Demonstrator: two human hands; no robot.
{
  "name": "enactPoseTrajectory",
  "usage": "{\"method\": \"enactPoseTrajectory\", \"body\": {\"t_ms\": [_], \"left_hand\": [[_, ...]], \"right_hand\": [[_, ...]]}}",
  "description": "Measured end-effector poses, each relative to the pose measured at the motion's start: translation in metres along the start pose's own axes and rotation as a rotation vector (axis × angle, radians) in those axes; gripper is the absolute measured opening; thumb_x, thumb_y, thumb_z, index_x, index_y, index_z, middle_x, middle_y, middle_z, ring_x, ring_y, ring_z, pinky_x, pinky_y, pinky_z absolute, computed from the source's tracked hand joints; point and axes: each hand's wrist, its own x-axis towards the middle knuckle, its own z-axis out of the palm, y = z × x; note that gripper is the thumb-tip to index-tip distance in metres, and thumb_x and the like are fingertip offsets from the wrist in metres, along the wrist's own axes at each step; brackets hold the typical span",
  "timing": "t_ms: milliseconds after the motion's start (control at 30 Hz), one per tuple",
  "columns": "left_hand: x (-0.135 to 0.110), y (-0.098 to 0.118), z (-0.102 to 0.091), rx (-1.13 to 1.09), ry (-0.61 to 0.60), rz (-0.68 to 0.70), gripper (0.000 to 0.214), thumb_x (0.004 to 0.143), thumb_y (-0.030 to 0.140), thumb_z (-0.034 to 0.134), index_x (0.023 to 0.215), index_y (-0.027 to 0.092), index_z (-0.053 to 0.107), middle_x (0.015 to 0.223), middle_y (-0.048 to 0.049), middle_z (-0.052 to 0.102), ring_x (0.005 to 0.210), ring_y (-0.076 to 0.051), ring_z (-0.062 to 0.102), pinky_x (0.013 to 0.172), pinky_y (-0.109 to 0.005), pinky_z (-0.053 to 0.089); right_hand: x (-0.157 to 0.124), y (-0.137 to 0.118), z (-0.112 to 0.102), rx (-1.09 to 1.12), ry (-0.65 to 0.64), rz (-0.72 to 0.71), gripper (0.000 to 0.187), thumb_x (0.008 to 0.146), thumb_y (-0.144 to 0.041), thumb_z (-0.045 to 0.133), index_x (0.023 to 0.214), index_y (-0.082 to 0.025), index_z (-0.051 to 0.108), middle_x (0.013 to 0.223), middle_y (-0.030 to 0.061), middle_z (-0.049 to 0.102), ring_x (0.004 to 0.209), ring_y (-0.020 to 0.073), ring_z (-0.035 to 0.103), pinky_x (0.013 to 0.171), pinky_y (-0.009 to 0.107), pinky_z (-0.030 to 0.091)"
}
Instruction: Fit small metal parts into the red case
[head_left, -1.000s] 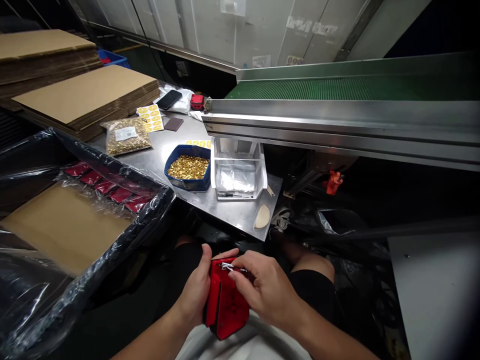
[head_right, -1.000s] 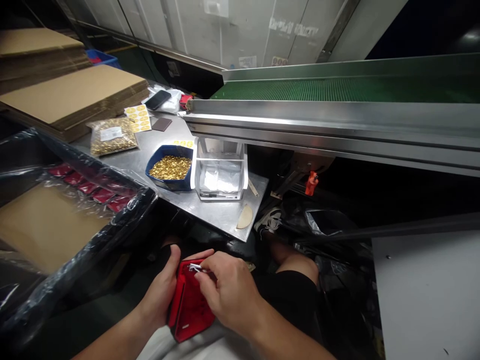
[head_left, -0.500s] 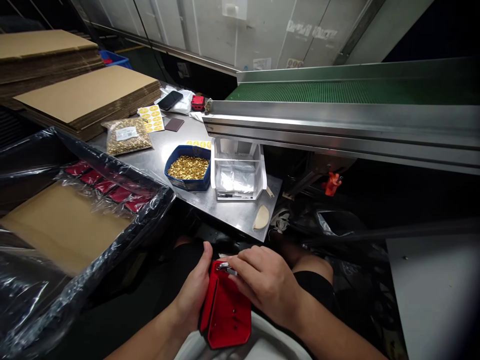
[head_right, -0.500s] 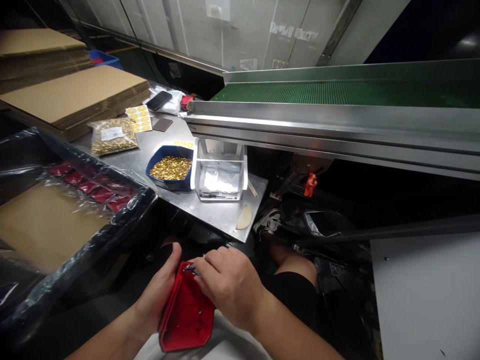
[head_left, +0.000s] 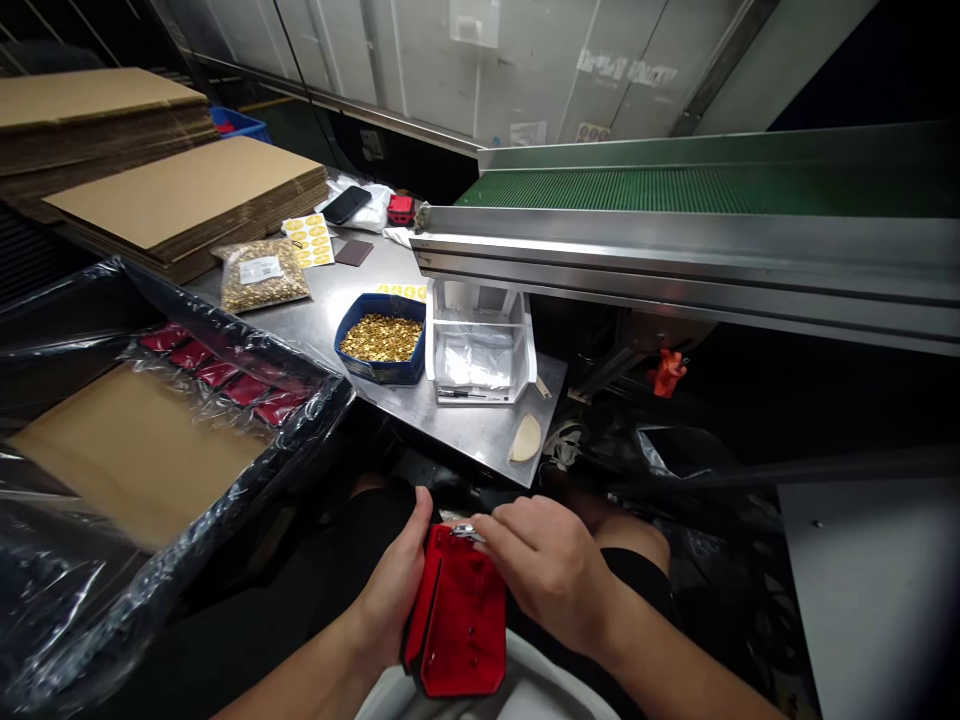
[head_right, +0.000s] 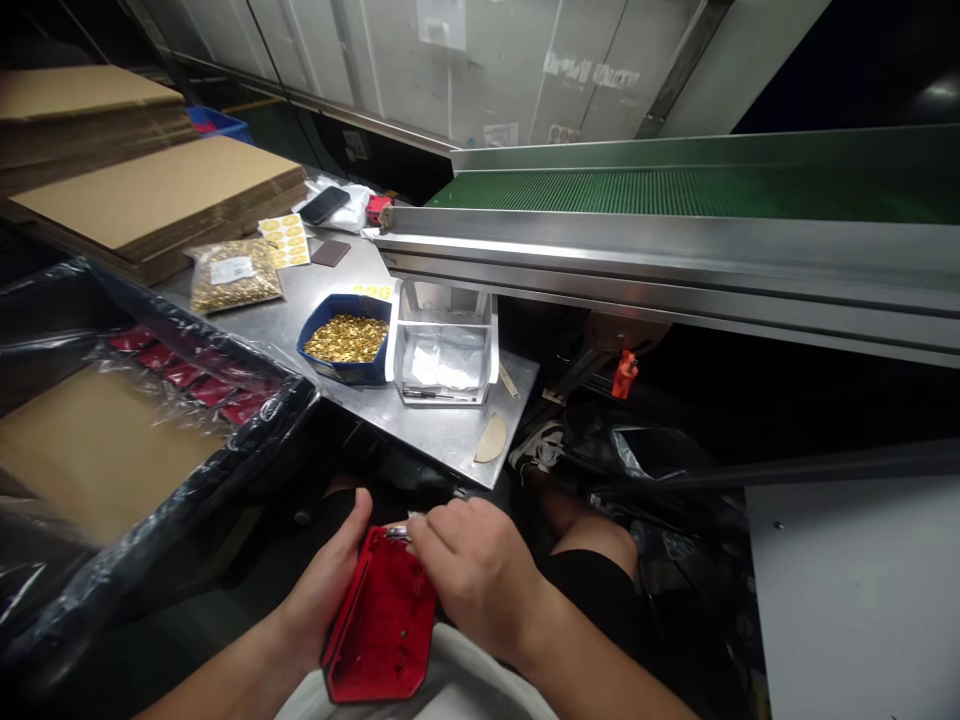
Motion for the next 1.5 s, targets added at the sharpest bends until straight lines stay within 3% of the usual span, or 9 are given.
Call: {"method": "enactPoseTrajectory", "body": {"t_ms": [167,333,433,567,633,733,1133,1267,1500], "left_hand": [[0.001,0.003,0.004,0.011,0.069,0.104,0.061,0.094,0.064,0.043,0.112,0.009,0.061,0.1,-0.017,0.068,0.086,-0.028,0.067,0.078,-0.036,0.055],[0.008,0.002,0.014,-0.093,0.2,0.119,0.061,0.094,0.064,0.042,0.118,0.011,0.06,0.106,-0.0184,0.067,0.096,-0.033,0.067,0.085,-0.045,0.055],[0.014,-0.003,0.015,-0.023,0.314,0.18,0.058,0.094,0.061,0.044,0.12,0.012,0.06,0.115,-0.0181,0.065,0.106,-0.034,0.063,0.094,-0.046,0.052],[0.013,-0.012,0.012,0.493,0.509,0.666,0.04,0.098,0.048,0.047,0.123,0.019,0.06,0.132,-0.0084,0.057,0.127,-0.027,0.048,0.113,-0.035,0.035],[0.006,-0.017,0.012,0.838,0.425,0.89,0.037,0.098,0.046,0.049,0.126,0.024,0.06,0.138,-0.0031,0.052,0.133,-0.025,0.041,0.117,-0.031,0.028],[-0.006,-0.024,0.013,1.135,0.27,1.001,0.038,0.098,0.046,0.046,0.127,0.026,0.061,0.137,-0.0028,0.054,0.133,-0.026,0.041,0.117,-0.031,0.028],[-0.008,-0.015,0.02,1.448,0.262,0.986,0.033,0.082,0.034,0.076,0.112,0.028,0.064,0.105,-0.0042,0.064,0.093,-0.024,0.061,0.081,-0.027,0.049],[-0.013,-0.011,0.022,1.479,0.151,0.916,0.054,0.078,0.043,0.079,0.126,0.032,0.056,0.117,-0.0031,0.06,0.102,-0.025,0.058,0.089,-0.027,0.048],[-0.022,-0.008,0.02,1.327,0.12,0.665,0.038,0.094,0.038,0.059,0.131,0.033,0.054,0.13,-0.0037,0.053,0.121,-0.025,0.05,0.103,-0.027,0.042]], "right_hand": [[-0.011,-0.019,-0.003,0.312,0.251,0.284,0.029,0.088,-0.016,0.057,0.117,-0.019,0.053,0.101,0.0071,0.065,0.091,0.0167,0.06,0.079,0.032,0.052],[-0.01,-0.051,0.017,0.343,0.413,0.133,0.024,0.094,-0.032,0.045,0.11,-0.017,0.054,0.087,0.0081,0.067,0.082,0.0203,0.062,0.085,0.041,0.049],[-0.008,-0.049,0.029,0.453,0.461,0.298,0.022,0.095,-0.037,0.043,0.105,-0.021,0.054,0.085,0.0045,0.065,0.076,0.0176,0.061,0.077,0.036,0.049],[-0.004,-0.032,0.032,0.966,0.492,0.82,0.024,0.095,-0.043,0.042,0.092,-0.022,0.054,0.065,-0.0029,0.048,0.058,0.011,0.045,0.056,0.025,0.038],[-0.001,-0.025,0.031,1.157,0.545,0.954,0.03,0.095,-0.047,0.042,0.088,-0.02,0.054,0.063,-0.0033,0.045,0.057,0.0105,0.041,0.055,0.025,0.036],[0.003,-0.019,0.029,1.3,0.55,1.002,0.034,0.093,-0.05,0.045,0.085,-0.019,0.055,0.062,-0.0035,0.042,0.056,0.0097,0.037,0.055,0.025,0.034],[0.0,-0.017,0.028,1.254,0.482,1.095,0.04,0.091,-0.057,0.045,0.083,-0.019,0.058,0.059,-0.0032,0.042,0.055,0.0107,0.037,0.054,0.024,0.036],[0.0,-0.011,0.025,1.312,0.491,1.174,0.043,0.09,-0.057,0.047,0.081,-0.017,0.06,0.057,-0.0028,0.045,0.052,0.0098,0.038,0.051,0.023,0.035],[0.0,-0.006,0.025,1.385,0.461,1.213,0.044,0.09,-0.056,0.047,0.08,-0.016,0.06,0.053,-0.0033,0.047,0.049,0.0085,0.04,0.05,0.022,0.033]]}}
